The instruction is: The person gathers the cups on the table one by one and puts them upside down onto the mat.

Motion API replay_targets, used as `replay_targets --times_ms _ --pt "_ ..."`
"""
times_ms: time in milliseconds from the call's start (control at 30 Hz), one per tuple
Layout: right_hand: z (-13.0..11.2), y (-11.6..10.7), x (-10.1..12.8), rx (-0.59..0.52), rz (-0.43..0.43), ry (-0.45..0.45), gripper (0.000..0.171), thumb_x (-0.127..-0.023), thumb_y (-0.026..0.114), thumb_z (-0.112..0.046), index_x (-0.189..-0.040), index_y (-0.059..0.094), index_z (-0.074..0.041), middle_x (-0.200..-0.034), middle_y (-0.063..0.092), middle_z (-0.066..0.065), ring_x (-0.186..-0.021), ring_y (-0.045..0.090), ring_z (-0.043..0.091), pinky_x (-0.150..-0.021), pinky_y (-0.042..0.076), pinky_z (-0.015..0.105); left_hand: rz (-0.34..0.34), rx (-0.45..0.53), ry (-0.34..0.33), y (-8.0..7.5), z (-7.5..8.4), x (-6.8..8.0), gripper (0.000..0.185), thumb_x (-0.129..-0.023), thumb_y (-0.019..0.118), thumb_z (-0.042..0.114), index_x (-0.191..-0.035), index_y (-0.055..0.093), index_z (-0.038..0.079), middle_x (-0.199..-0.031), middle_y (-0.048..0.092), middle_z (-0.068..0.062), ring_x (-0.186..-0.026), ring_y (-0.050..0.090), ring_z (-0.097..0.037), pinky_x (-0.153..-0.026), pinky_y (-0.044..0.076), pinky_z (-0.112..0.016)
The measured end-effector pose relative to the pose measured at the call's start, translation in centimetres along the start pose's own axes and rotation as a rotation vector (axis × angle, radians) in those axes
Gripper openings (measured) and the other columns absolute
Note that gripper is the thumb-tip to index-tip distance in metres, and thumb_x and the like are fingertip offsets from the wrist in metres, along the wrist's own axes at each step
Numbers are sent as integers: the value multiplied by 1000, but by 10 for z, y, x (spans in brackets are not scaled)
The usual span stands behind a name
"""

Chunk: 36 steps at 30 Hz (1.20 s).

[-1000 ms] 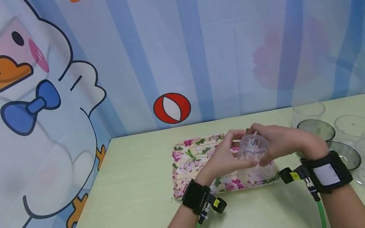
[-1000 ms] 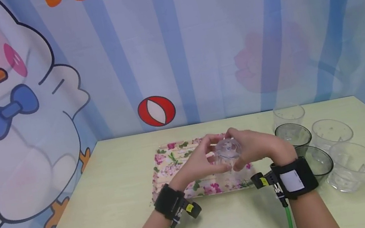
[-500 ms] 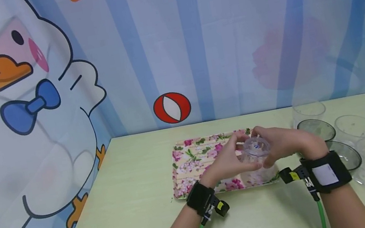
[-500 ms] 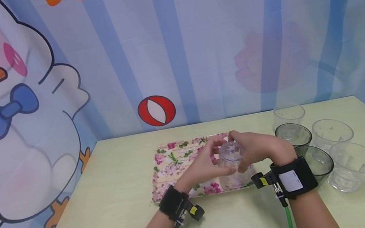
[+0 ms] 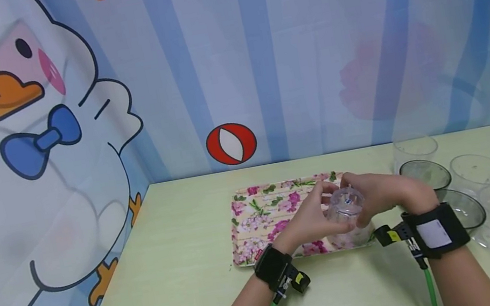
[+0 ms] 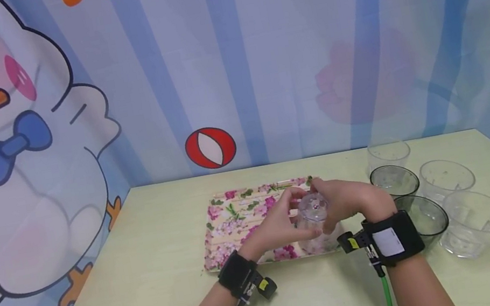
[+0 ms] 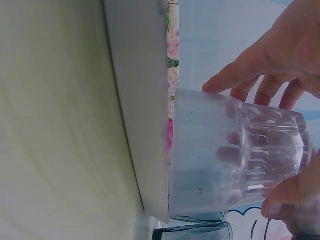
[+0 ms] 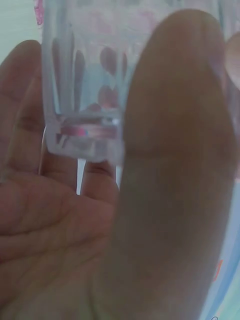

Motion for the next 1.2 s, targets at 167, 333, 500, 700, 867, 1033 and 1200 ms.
replay_targets --times_ms 167,333,500,700,867,1033,1200 --pt "1 0 -1 7 1 5 74 -67 83 -13 -128 42 -4 -111 58 13 -90 56 21 -69 53 30 2 -6 -7 0 -1 0 73 -79 78 23 -137 35 22 -139 44 1 -126 47 -15 -91 49 -19" --pt "2 0 -2 8 -2 8 73 -67 82 -13 -128 42 -4 -109 58 13 -89 56 21 -68 52 29 4 1 -16 0 -3 0 73 -79 78 23 -138 34 22 -140 44 1 -126 47 -15 -91 49 -20" --pt "3 0 -2 -2 -7 11 72 -68 81 -13 -128 42 -5 -107 59 12 -87 56 20 -67 51 29 6 12 -22 -1 -5 0 73 -79 78 24 -138 35 22 -140 44 0 -127 47 -16 -92 49 -20" --pt "3 2 -3 11 -14 6 73 -70 80 -14 -132 42 -5 -108 59 12 -89 56 20 -68 50 30 3 38 -35 -1 -8 1 72 -80 76 22 -139 34 21 -141 43 0 -130 46 -18 -92 50 -20" --pt "3 2 -4 14 -16 5 73 -71 79 -14 -132 42 -5 -109 59 11 -89 56 20 -68 50 30 3 47 -32 -1 -9 1 70 -81 75 21 -139 34 20 -141 43 -2 -131 46 -21 -91 51 -20" --pt "4 3 -5 20 -18 12 72 -71 79 -15 -132 42 -5 -114 59 13 -94 56 22 -70 51 32 3 50 -37 0 -12 0 69 -82 74 23 -138 35 22 -141 43 -1 -131 46 -20 -90 51 -20" --pt "6 3 -7 45 -15 22 74 -72 80 -17 -135 41 -6 -124 57 16 -102 56 26 -76 53 37 3 49 -46 0 -14 -1 70 -82 74 26 -139 34 23 -141 43 0 -131 46 -19 -90 52 -20"
Point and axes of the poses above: each hand's wrist, its own x-axis away from the middle knuckle, its own y-axis out of the palm, z = x × y, the point moved 10 cm from there along -x, towards the middle knuckle
